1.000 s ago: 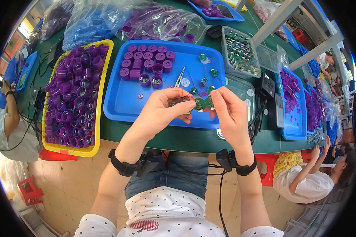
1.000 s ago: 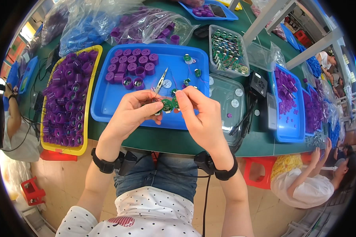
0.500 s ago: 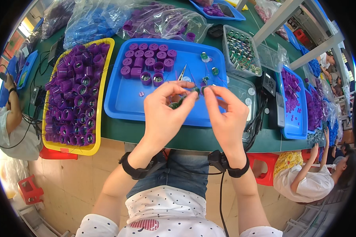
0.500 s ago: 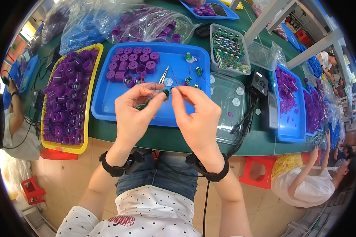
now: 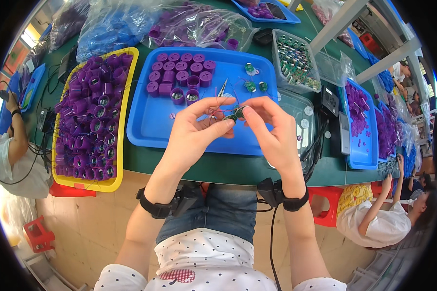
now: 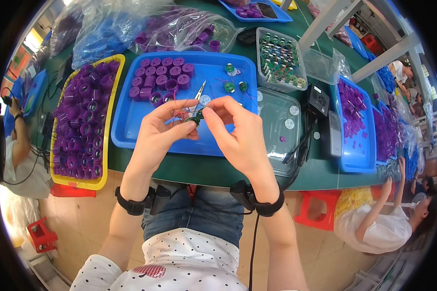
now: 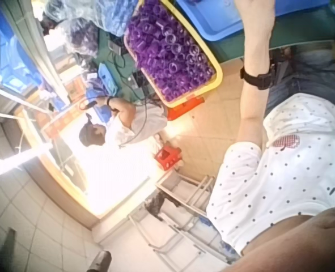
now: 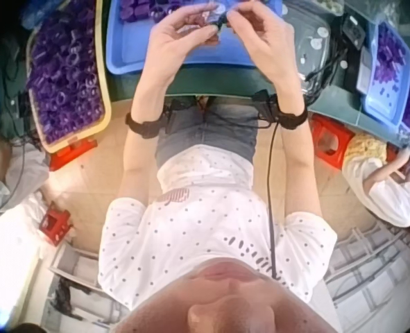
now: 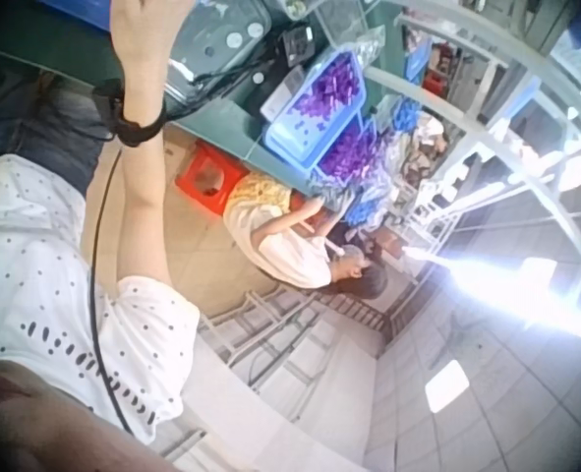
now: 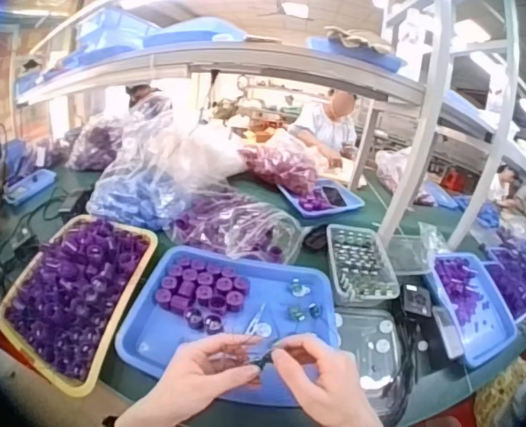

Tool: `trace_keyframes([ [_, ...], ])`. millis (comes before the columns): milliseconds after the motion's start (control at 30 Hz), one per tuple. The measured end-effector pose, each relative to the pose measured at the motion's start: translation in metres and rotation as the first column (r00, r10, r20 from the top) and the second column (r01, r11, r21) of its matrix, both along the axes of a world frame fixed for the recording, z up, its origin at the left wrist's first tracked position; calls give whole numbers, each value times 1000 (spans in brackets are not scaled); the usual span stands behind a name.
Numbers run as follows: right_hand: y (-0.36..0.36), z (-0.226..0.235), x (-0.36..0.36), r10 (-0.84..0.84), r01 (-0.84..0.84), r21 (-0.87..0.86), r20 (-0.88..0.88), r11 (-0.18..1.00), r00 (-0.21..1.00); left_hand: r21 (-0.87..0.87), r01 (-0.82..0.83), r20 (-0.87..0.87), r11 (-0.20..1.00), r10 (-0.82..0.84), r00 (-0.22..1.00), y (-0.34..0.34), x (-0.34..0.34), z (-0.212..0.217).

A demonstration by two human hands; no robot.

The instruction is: Assembling electronic circuit boards and small plastic housings at a factory workstation.

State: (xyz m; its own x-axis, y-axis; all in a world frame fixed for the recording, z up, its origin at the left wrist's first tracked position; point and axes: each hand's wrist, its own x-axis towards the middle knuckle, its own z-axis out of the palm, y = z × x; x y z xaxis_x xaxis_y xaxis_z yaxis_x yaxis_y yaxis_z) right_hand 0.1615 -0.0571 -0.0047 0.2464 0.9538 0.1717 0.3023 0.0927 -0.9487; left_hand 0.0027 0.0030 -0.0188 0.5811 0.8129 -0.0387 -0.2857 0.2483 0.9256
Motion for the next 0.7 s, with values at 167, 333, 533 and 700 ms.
trace_keyframes([
  [167,2,-2,8,67,-67,22,17,997,998,-31,-77,-87,997,74,994,-1,0,5],
  [333,6,-10,3,37,-32,77,-65,997,997,13,-232,70,973,230,971,-3,4,-3],
  [533,4,-9,-21,-201,201,184,-19,962,979,129,-362,115,923,349,930,-4,14,-7],
  [700,9,-16,-26,-362,268,392,187,880,913,240,-442,43,864,446,894,-9,23,-6],
])
